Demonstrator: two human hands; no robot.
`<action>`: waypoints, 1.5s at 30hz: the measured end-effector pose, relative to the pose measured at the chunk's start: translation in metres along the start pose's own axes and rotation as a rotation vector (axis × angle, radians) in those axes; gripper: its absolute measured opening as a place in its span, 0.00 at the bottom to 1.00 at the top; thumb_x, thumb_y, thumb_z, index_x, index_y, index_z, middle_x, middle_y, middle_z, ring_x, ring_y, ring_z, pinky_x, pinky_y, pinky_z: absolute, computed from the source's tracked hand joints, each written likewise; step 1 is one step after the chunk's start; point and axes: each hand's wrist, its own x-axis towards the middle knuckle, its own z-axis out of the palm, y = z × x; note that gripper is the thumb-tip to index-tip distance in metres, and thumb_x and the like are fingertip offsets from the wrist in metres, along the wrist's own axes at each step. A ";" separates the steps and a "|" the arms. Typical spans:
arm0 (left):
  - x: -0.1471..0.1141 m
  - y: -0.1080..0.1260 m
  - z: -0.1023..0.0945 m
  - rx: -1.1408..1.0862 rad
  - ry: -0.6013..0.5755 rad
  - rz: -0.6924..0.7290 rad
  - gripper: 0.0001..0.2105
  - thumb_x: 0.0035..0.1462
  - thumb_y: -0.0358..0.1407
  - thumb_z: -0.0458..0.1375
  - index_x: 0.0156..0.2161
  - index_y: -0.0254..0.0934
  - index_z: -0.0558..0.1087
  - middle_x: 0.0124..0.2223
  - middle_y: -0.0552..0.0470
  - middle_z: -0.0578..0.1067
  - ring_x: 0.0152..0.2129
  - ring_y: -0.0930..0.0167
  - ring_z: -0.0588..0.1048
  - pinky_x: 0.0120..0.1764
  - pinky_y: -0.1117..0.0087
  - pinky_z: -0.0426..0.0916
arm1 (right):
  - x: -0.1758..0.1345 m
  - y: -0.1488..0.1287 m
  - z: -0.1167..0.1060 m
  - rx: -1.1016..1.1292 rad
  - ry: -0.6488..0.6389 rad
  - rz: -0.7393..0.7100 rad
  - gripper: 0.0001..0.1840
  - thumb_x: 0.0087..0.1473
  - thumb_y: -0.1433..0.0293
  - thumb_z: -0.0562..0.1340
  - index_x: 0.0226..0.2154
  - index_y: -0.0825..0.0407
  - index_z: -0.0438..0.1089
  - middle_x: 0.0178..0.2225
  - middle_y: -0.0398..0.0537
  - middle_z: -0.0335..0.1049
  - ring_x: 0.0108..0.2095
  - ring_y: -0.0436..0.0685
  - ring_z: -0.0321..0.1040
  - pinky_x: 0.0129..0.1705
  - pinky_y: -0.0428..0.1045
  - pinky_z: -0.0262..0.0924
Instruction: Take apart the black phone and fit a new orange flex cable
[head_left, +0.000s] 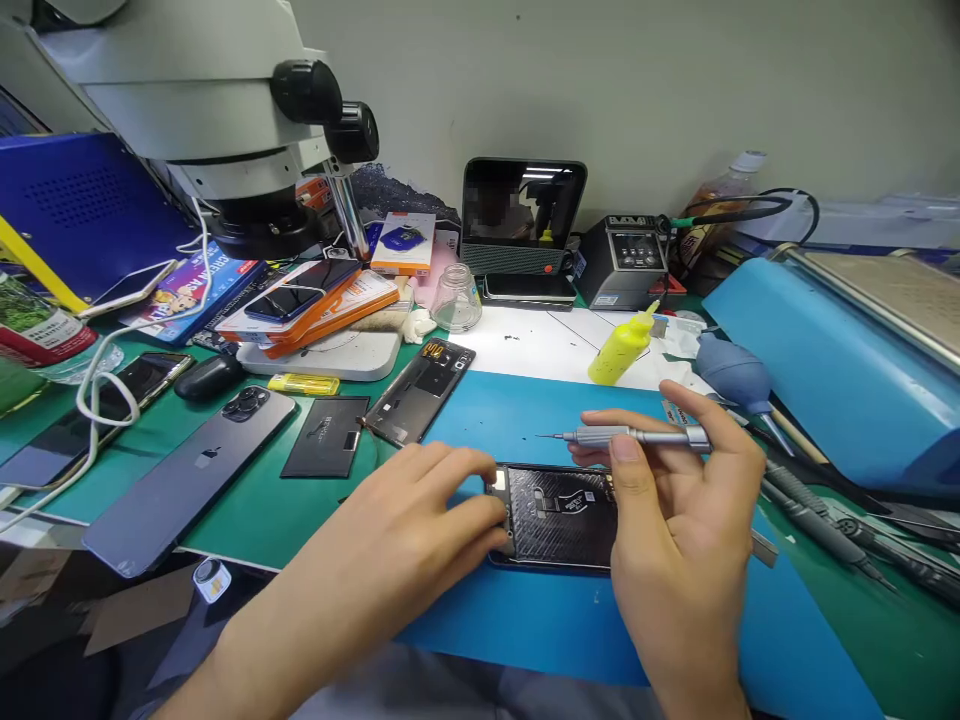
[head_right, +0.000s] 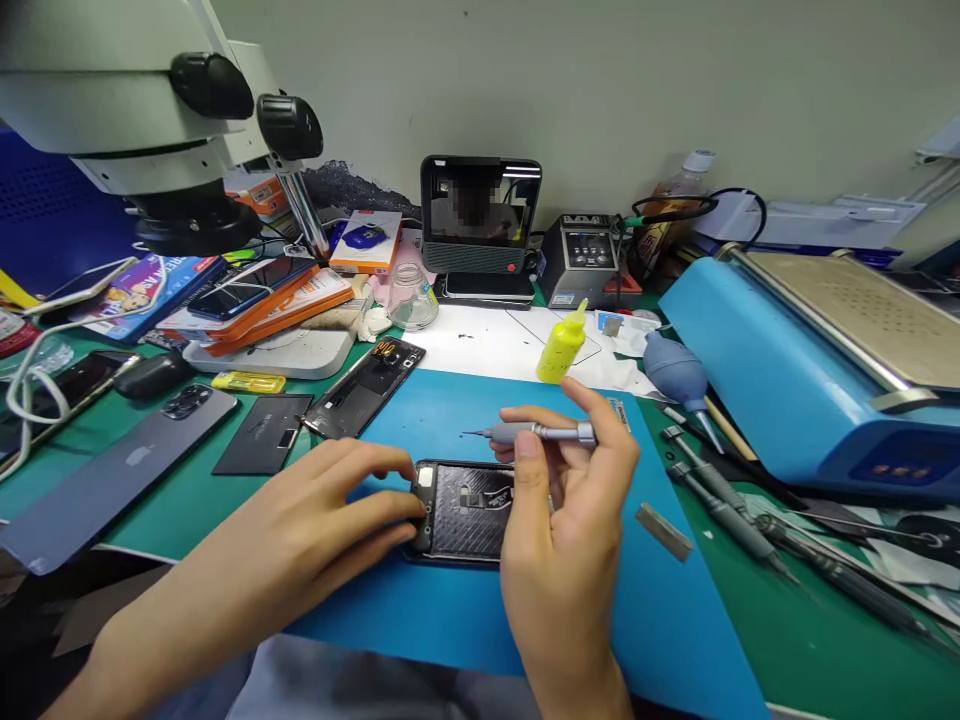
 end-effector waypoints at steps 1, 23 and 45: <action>0.006 -0.002 -0.002 -0.004 0.000 -0.018 0.14 0.85 0.37 0.51 0.51 0.41 0.81 0.55 0.47 0.80 0.45 0.61 0.80 0.49 0.56 0.76 | 0.000 0.000 0.000 0.011 0.014 -0.003 0.26 0.76 0.55 0.67 0.69 0.45 0.65 0.50 0.51 0.83 0.43 0.60 0.83 0.49 0.60 0.83; 0.031 -0.012 0.002 -0.722 0.060 -0.496 0.15 0.85 0.44 0.44 0.44 0.44 0.64 0.35 0.57 0.72 0.29 0.71 0.71 0.31 0.71 0.69 | -0.003 -0.014 -0.005 0.262 -0.067 0.079 0.24 0.76 0.58 0.68 0.68 0.39 0.66 0.47 0.45 0.83 0.40 0.54 0.83 0.45 0.50 0.83; -0.005 -0.002 0.018 -1.365 0.147 -0.661 0.06 0.73 0.36 0.70 0.44 0.43 0.91 0.38 0.53 0.90 0.31 0.74 0.87 0.37 0.79 0.82 | -0.003 -0.017 -0.006 0.375 -0.302 0.158 0.20 0.74 0.58 0.69 0.64 0.36 0.71 0.42 0.44 0.86 0.30 0.56 0.84 0.33 0.49 0.84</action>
